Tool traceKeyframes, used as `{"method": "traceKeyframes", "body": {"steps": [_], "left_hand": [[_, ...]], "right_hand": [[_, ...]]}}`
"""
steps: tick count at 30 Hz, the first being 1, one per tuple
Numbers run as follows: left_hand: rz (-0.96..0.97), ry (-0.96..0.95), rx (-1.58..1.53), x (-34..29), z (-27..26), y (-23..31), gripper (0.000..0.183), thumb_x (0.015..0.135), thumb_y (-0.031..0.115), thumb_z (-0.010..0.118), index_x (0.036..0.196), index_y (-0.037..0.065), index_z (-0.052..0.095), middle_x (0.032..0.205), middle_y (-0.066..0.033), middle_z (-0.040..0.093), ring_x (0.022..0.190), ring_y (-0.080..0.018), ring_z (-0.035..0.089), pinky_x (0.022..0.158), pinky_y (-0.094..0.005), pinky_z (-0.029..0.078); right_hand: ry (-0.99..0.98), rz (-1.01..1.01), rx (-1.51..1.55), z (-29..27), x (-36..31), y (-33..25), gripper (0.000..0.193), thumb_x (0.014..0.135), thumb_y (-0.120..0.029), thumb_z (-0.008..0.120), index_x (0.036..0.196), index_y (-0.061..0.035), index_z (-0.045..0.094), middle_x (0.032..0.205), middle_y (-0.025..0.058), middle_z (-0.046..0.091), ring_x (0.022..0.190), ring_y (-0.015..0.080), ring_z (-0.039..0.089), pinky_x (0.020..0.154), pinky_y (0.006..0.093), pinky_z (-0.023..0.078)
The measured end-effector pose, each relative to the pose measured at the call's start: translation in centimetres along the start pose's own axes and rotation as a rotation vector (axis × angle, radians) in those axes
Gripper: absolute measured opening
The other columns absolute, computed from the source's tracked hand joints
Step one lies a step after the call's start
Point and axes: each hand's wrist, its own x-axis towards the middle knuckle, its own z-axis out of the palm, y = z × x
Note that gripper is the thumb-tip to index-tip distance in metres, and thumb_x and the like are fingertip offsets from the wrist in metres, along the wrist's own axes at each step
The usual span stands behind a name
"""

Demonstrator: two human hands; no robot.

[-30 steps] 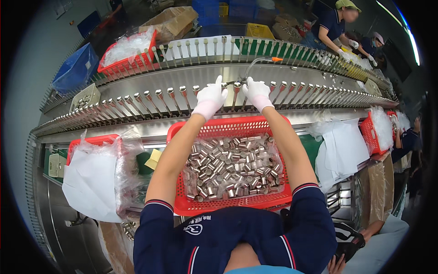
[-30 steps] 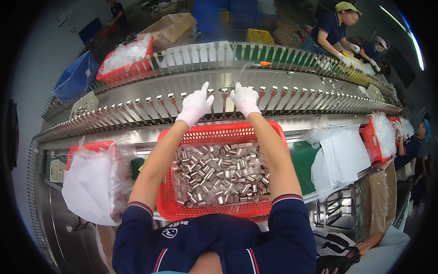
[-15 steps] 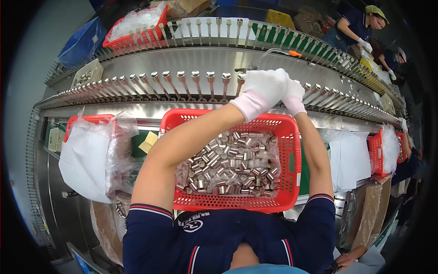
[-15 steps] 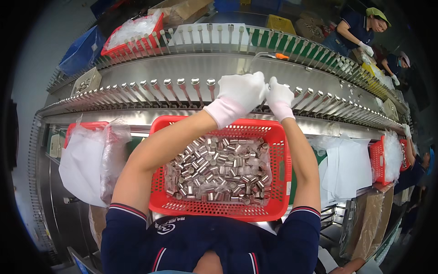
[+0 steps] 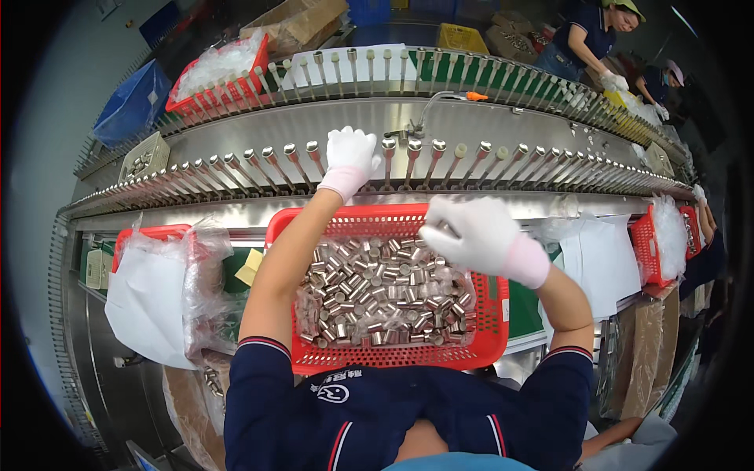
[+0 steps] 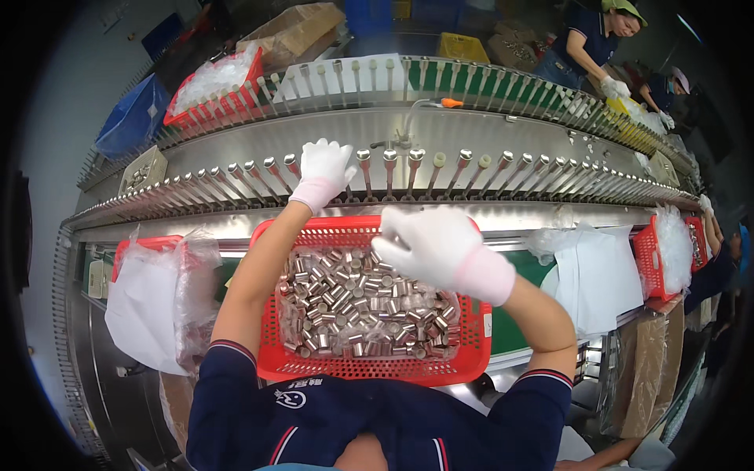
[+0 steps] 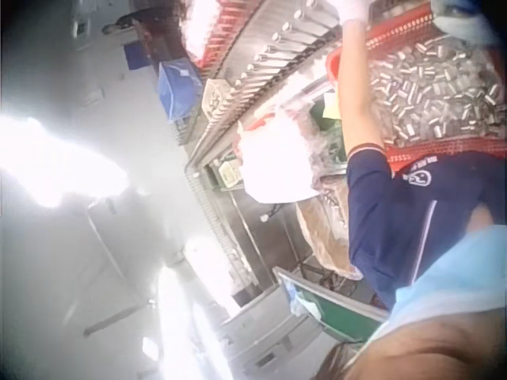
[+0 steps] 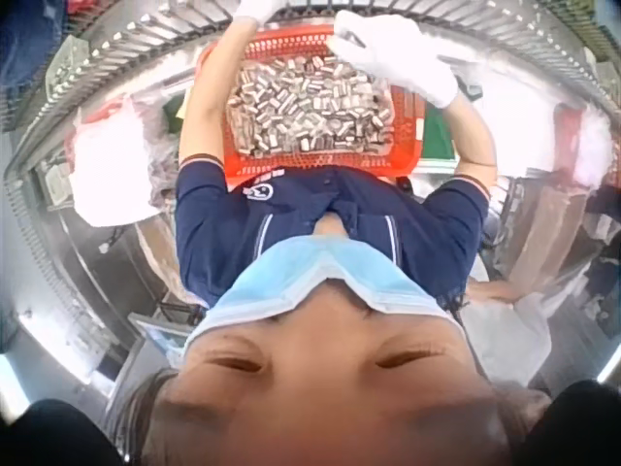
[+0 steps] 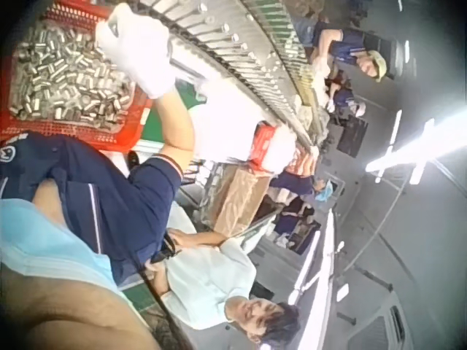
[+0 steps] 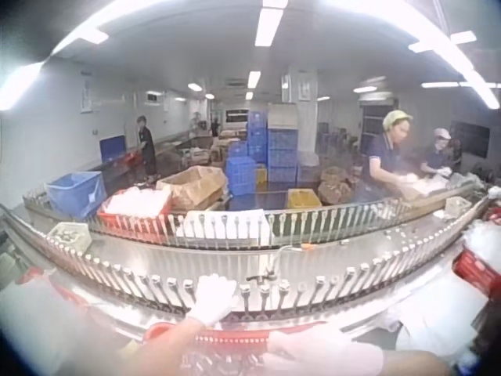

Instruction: Manually sorting and placing small metal components onto an automated circular assembly line conveyor.

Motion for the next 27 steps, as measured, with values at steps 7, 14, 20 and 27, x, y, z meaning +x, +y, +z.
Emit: {"method": "traceKeyframes", "body": {"steps": [7,14,20,27], "left_hand": [[0.153,0.345,-0.131,4.4,3.7,3.5,0.023,0.080,0.031,0.061,0.069,0.011,0.065,0.059,-0.0101,0.062,0.062,-0.0285,0.063,0.061,-0.0428,0.047],[0.182,0.521,-0.655,0.9,-1.9,6.2,0.022,0.079,0.023,0.059,0.064,0.008,0.057,0.056,-0.0134,0.057,0.056,-0.0341,0.059,0.061,-0.0453,0.046],[0.402,-0.681,-0.596,-9.9,-2.0,3.6,0.042,0.091,0.045,0.050,0.098,0.007,0.068,0.094,-0.0173,0.068,0.092,-0.0332,0.066,0.084,-0.0433,0.050],[-0.235,0.108,-0.029,-3.5,-1.7,-2.5,0.047,0.083,0.042,0.066,0.120,0.014,0.059,0.101,-0.0106,0.062,0.096,-0.0275,0.060,0.076,-0.0418,0.049]], "right_hand": [[0.368,0.199,-0.115,8.8,4.4,8.9,0.040,0.092,-0.031,0.052,0.129,-0.0141,0.051,0.103,0.0140,0.064,0.086,0.0335,0.066,0.072,0.0460,0.053],[0.076,0.362,-0.431,7.4,12.0,13.9,0.032,0.092,-0.040,0.049,0.108,-0.0147,0.060,0.088,0.0131,0.071,0.079,0.0327,0.070,0.072,0.0476,0.054],[0.209,0.445,-0.576,7.0,11.9,17.6,0.026,0.090,-0.035,0.052,0.090,-0.0108,0.061,0.071,0.0132,0.068,0.070,0.0334,0.069,0.063,0.0468,0.052],[0.529,-0.125,-0.330,-3.5,5.6,1.6,0.021,0.087,-0.028,0.056,0.074,-0.0112,0.054,0.054,0.0095,0.059,0.051,0.0328,0.060,0.050,0.0460,0.046]]}}
